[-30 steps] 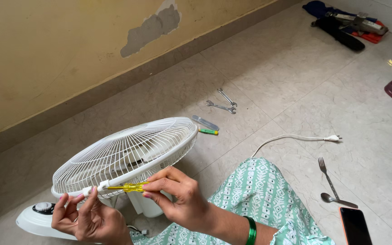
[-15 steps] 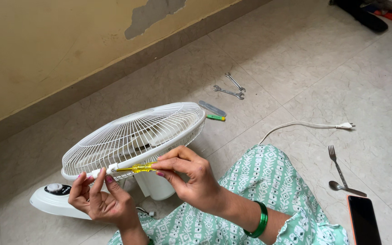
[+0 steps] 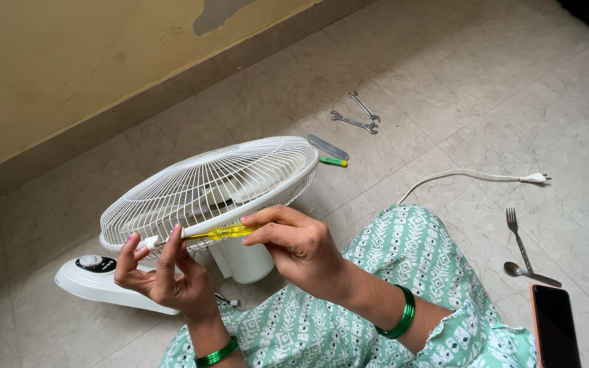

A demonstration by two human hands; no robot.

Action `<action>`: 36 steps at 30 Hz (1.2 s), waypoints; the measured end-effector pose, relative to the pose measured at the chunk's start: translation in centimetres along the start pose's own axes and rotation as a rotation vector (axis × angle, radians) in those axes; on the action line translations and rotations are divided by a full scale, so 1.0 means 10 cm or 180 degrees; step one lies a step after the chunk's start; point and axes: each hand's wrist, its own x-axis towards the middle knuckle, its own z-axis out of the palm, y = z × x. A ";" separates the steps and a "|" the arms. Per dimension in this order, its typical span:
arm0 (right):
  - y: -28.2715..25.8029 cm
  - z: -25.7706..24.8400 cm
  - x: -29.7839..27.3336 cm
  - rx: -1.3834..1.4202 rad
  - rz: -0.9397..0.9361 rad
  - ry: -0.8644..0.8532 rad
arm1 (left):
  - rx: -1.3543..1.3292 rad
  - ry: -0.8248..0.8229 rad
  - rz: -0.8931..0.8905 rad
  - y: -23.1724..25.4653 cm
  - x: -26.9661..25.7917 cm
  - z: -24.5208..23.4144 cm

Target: The person uses a screwdriver to remove screws from the front grill of a white electric fan, then detaches the grill to expose the fan blades. The person places the removed grill and screws on the floor.

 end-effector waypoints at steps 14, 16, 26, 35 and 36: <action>-0.14 -0.04 0.05 0.0161 0.0554 0.0008 | 0.0051 0.0206 -0.0024 0.05 -0.06 0.06; -0.12 -0.05 0.03 0.0166 0.0746 0.0002 | 0.0090 0.0198 -0.0004 0.05 -0.05 0.05; -0.11 -0.02 0.04 0.0359 0.0901 0.0192 | -0.0019 0.0142 0.0006 0.05 -0.02 0.03; -0.17 -0.05 0.07 0.0128 0.0462 0.0138 | -0.0045 0.0037 -0.0051 0.03 -0.03 -0.02; -0.17 -0.05 0.07 0.0109 0.0429 0.0118 | -0.0040 0.0031 -0.0049 0.03 -0.03 -0.03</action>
